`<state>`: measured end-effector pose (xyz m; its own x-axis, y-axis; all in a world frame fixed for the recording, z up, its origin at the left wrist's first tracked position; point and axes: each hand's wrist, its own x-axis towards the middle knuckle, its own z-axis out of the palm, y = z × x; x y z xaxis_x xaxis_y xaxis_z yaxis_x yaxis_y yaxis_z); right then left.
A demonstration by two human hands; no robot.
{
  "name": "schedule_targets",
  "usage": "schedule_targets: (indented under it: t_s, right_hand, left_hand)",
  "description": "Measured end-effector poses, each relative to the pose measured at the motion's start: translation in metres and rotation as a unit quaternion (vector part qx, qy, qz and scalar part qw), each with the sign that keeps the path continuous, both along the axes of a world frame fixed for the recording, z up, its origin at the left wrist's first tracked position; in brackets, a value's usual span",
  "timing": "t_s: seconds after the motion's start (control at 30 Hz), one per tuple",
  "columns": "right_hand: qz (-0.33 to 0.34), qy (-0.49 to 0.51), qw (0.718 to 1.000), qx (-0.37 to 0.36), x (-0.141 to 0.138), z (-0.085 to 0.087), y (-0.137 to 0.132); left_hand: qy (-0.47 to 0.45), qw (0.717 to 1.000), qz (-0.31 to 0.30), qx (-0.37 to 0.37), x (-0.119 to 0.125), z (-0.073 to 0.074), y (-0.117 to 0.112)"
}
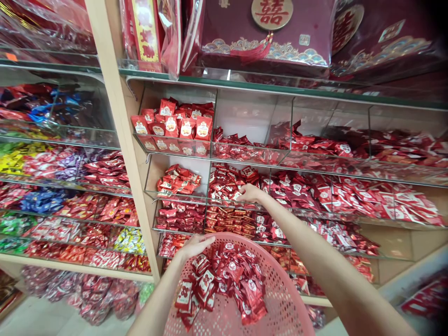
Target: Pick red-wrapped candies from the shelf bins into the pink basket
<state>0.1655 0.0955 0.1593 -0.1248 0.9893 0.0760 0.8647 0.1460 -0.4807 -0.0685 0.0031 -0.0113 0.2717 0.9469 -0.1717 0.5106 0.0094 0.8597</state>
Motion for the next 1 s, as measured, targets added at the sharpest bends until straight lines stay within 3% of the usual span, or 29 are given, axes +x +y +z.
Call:
schedule_targets:
  t_s: [0.3,0.7,0.83,0.93,1.0]
  right_hand:
    - [0.064,-0.047,0.996,0.045,0.001,-0.018,0.01]
    - [0.078,-0.018,0.996,0.05,0.001,-0.013,-0.001]
    - [0.058,0.117,0.978,0.164,-0.002,-0.011,-0.011]
    - [0.029,0.281,0.925,0.253,-0.011,-0.002,-0.032]
    - [0.029,0.359,0.895,0.262,-0.018,0.002,-0.057]
  left_hand:
    - [0.013,1.0,-0.001,0.001,-0.002,0.006,-0.001]
    - [0.05,0.999,0.008,0.005,-0.001,0.01,-0.002]
    - [0.039,0.999,0.002,0.009,0.0,0.006,-0.002]
    - [0.021,1.0,0.003,0.007,0.0,0.003,-0.002]
    - [0.016,1.0,0.009,-0.002,-0.001,0.002,-0.001]
